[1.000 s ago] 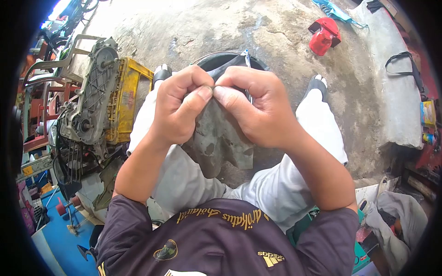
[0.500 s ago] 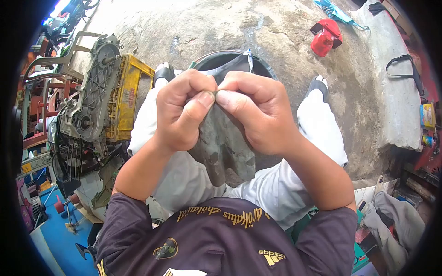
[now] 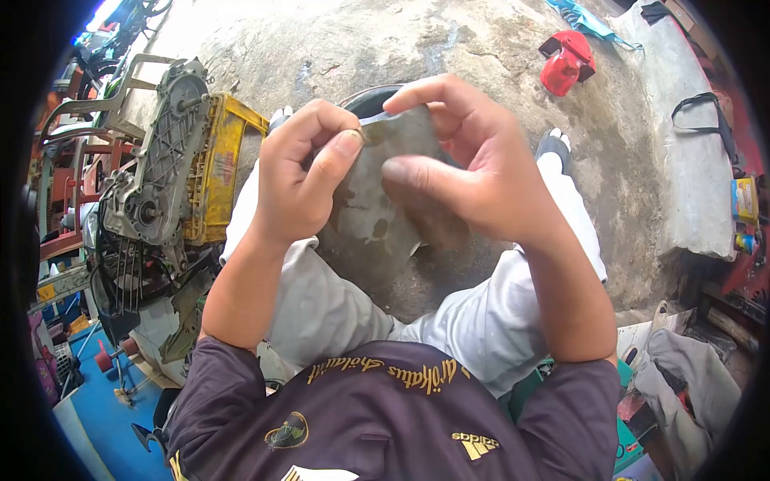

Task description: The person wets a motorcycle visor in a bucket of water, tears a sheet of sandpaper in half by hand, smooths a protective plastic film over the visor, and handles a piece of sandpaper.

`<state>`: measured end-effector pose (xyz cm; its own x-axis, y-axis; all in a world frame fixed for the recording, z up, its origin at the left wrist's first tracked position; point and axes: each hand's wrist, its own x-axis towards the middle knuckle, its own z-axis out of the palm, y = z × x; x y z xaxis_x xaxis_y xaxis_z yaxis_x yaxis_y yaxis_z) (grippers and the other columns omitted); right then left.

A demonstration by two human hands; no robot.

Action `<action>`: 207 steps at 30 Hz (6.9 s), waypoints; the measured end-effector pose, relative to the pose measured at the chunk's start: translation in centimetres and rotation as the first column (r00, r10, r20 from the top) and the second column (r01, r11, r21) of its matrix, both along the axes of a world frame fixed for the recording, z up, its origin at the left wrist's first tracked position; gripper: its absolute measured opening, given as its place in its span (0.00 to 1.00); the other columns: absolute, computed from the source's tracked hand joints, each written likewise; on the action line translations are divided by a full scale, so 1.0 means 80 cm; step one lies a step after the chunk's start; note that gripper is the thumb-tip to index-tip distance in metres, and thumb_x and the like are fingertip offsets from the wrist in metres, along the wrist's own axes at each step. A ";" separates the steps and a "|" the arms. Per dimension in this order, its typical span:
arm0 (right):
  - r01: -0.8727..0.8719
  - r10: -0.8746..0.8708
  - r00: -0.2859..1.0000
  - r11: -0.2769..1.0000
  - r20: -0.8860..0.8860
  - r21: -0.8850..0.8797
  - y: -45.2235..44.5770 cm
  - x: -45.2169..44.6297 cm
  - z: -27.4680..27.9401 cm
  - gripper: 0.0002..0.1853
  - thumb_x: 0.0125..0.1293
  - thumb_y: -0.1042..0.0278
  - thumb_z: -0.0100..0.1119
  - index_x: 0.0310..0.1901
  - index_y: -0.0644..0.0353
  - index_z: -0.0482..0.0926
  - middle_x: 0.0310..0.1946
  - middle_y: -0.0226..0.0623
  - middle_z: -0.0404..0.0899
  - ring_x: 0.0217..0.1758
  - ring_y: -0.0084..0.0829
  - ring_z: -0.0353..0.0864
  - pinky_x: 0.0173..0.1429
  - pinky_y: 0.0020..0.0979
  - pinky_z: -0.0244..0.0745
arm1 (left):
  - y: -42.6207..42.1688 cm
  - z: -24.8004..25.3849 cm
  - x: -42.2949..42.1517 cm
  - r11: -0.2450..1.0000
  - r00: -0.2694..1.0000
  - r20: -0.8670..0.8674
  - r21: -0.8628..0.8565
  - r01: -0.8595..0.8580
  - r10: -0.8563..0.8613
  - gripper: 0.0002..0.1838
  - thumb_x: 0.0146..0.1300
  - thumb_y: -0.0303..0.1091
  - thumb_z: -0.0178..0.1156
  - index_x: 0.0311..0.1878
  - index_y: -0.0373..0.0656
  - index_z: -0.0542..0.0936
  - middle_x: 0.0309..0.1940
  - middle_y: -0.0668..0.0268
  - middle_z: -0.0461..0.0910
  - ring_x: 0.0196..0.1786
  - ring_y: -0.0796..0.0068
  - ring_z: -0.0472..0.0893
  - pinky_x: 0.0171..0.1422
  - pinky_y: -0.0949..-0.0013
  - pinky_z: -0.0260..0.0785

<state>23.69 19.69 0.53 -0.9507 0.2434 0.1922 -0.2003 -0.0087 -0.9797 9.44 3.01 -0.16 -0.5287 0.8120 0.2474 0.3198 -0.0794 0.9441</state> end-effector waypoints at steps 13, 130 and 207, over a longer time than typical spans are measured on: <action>-0.030 0.099 0.899 0.985 0.426 -0.167 0.015 0.006 -0.002 0.07 0.70 0.72 0.69 0.45 0.65 0.83 0.37 0.28 0.86 0.38 0.16 0.82 0.45 0.22 0.76 | -0.003 0.005 -0.015 0.924 0.979 0.034 -0.325 0.202 -0.202 0.09 0.68 0.32 0.70 0.39 0.33 0.86 0.27 0.71 0.81 0.31 0.84 0.76 0.35 0.73 0.69; 0.214 -0.187 0.969 0.963 0.163 -0.167 -0.026 0.000 -0.016 0.11 0.74 0.73 0.64 0.54 0.68 0.84 0.43 0.33 0.88 0.45 0.19 0.84 0.50 0.25 0.80 | 0.006 -0.022 0.006 0.995 0.835 0.545 0.092 0.034 -0.079 0.11 0.66 0.27 0.71 0.49 0.34 0.87 0.41 0.68 0.89 0.41 0.83 0.85 0.48 0.74 0.78; 0.077 -0.069 0.938 0.997 0.340 -0.009 0.000 0.011 0.001 0.11 0.72 0.67 0.68 0.44 0.69 0.87 0.32 0.31 0.87 0.34 0.16 0.81 0.39 0.24 0.76 | 0.002 -0.014 0.003 0.999 0.917 0.399 -0.047 0.023 -0.002 0.15 0.62 0.28 0.74 0.51 0.33 0.86 0.42 0.65 0.90 0.42 0.81 0.85 0.50 0.71 0.80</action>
<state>24.57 19.66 0.59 -0.9378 0.3155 -0.1451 0.1433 -0.0290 -0.9893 9.65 3.21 -1.28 -0.5647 0.8250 -0.0224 -0.0848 -0.0311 0.9959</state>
